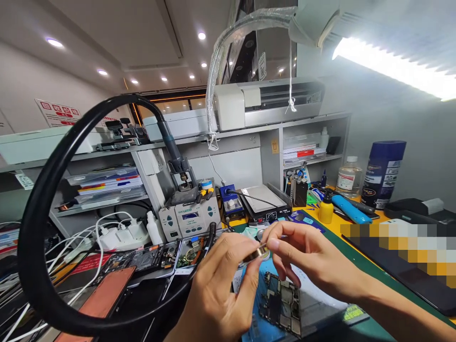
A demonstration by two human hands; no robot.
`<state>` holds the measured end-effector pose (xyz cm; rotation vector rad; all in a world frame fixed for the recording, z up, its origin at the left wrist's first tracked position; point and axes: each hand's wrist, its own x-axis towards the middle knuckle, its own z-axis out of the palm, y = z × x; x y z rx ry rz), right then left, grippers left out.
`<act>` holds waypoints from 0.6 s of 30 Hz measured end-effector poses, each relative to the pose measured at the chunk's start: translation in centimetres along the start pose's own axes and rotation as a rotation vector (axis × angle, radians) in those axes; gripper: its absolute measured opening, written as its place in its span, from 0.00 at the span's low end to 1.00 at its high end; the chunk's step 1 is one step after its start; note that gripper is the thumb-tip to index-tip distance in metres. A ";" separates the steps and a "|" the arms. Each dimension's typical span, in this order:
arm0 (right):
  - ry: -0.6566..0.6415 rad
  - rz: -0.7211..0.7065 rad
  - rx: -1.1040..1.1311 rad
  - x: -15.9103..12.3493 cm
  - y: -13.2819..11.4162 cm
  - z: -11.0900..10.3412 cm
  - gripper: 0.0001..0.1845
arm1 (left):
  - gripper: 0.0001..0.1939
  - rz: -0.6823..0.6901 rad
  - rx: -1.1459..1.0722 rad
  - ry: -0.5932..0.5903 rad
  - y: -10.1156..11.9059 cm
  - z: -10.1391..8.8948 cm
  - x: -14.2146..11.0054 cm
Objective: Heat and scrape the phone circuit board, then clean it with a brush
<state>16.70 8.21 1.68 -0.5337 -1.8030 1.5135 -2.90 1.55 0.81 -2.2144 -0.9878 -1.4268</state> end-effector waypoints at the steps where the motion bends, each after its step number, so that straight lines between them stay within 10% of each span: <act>1: -0.007 -0.006 0.009 0.0 0.1 0.0 0.15 | 0.18 -0.015 -0.010 0.000 0.0 0.1 0.0; 18: 0.109 -0.142 -0.048 0.9 0.9 0.3 0.17 | 0.08 -0.469 -0.238 -0.175 0.7 1.4 0.2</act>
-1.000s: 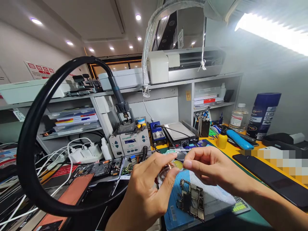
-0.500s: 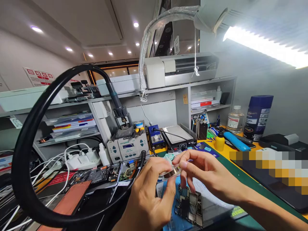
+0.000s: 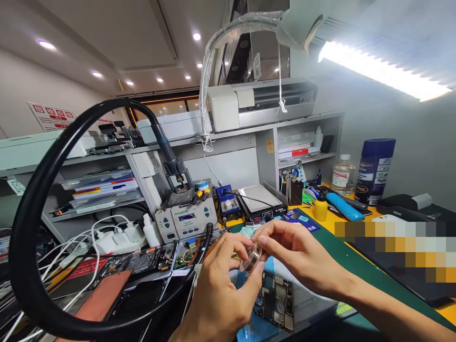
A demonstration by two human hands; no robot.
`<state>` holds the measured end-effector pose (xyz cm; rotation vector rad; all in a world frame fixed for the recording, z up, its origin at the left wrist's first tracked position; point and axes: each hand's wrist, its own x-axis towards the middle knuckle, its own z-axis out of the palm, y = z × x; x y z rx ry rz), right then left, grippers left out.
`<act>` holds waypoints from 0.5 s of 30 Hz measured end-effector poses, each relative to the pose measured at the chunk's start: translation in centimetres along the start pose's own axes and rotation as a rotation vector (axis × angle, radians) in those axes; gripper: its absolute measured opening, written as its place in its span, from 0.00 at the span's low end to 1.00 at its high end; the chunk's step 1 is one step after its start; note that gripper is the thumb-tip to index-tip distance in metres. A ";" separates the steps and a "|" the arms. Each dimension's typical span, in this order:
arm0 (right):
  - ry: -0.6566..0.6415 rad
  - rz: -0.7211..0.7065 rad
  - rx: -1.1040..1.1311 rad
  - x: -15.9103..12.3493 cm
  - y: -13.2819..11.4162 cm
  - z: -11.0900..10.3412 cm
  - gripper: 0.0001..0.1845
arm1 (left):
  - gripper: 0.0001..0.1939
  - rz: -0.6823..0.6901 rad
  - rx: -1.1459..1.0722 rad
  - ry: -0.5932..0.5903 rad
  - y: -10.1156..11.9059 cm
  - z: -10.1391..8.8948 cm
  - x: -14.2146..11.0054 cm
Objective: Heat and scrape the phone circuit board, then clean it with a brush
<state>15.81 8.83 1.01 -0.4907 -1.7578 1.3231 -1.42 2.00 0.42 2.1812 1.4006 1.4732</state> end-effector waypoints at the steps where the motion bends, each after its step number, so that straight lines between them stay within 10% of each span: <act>1: 0.007 -0.001 -0.014 0.0 0.1 0.0 0.17 | 0.09 -0.033 -0.016 -0.012 -0.1 0.1 0.0; 15: 0.056 -0.023 -0.141 -0.1 0.6 0.0 0.17 | 0.15 -0.267 -0.213 -0.089 -1.0 0.5 -0.2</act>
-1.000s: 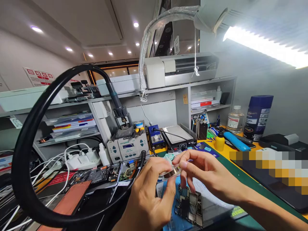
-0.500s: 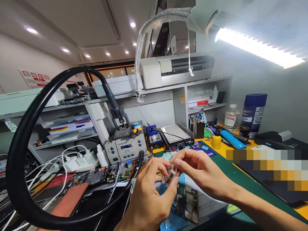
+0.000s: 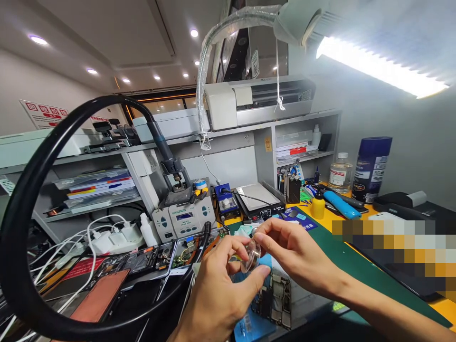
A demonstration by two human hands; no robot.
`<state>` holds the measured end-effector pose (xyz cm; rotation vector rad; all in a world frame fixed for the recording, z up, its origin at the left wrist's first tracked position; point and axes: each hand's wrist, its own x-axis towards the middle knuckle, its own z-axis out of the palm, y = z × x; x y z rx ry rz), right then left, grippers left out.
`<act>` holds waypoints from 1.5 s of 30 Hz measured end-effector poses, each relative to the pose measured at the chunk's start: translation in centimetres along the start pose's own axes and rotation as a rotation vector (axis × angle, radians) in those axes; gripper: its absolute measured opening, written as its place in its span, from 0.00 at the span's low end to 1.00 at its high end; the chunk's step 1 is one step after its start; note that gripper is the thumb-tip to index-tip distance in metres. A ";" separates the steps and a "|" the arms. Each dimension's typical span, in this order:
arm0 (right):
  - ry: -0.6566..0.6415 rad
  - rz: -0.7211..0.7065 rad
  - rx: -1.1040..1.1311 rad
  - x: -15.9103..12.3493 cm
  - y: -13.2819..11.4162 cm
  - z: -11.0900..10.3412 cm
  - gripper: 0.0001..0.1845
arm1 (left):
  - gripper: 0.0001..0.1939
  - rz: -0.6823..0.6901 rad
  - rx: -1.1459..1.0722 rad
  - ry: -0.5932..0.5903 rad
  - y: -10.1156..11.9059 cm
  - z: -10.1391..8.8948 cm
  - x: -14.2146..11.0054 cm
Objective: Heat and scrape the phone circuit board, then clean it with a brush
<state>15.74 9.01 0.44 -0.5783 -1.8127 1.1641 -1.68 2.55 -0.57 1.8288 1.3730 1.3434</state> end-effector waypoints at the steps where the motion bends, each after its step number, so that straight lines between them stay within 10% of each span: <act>1: 0.005 -0.001 -0.010 0.0 0.1 0.0 0.18 | 0.15 -0.001 -0.007 -0.014 0.3 -0.1 0.0; 28: 0.073 -0.336 -0.482 0.0 -0.7 -1.3 0.12 | 0.22 -0.081 -0.106 -0.150 0.8 -2.1 0.0; 45: -0.047 0.027 -0.001 2.0 -0.1 -0.8 0.19 | 0.25 -0.061 -0.399 -0.170 0.9 -2.0 0.0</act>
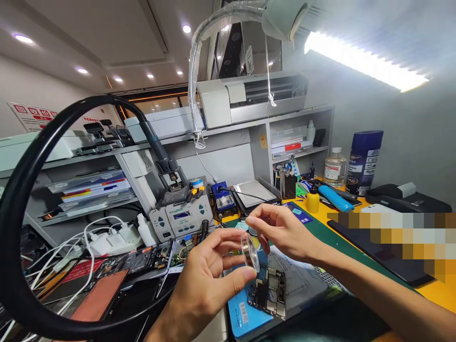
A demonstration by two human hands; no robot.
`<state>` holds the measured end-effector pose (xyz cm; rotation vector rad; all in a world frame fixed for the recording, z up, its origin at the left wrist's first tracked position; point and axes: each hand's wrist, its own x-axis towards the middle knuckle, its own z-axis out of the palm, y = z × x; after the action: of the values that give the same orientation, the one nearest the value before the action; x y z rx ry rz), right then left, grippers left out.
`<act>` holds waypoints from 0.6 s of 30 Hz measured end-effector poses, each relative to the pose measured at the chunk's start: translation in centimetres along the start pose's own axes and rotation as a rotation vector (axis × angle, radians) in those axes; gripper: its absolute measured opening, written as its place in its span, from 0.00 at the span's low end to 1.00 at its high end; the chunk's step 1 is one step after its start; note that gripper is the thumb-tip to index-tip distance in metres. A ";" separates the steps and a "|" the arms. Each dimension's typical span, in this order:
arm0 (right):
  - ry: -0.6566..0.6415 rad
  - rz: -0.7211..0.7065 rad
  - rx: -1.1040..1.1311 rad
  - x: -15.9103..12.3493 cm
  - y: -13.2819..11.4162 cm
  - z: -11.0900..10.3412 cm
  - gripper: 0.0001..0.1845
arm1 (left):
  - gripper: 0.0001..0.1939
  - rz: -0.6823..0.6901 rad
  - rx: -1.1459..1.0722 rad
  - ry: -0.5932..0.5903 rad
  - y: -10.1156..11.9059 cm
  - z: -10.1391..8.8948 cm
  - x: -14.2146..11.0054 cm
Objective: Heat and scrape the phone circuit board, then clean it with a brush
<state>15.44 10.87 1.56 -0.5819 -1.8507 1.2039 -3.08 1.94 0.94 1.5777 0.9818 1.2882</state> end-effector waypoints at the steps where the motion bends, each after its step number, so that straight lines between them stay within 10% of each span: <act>1: -0.004 0.018 0.028 0.2 0.2 0.1 0.19 | 0.25 0.018 -0.019 0.007 0.1 -0.1 0.2; 18: -0.017 0.094 0.129 0.0 2.9 1.4 0.22 | 0.19 0.008 0.129 0.347 0.1 -0.7 4.7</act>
<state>14.08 11.41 -1.28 -0.5937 -1.7612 1.3823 -3.04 6.41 2.59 1.4811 1.2959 1.5642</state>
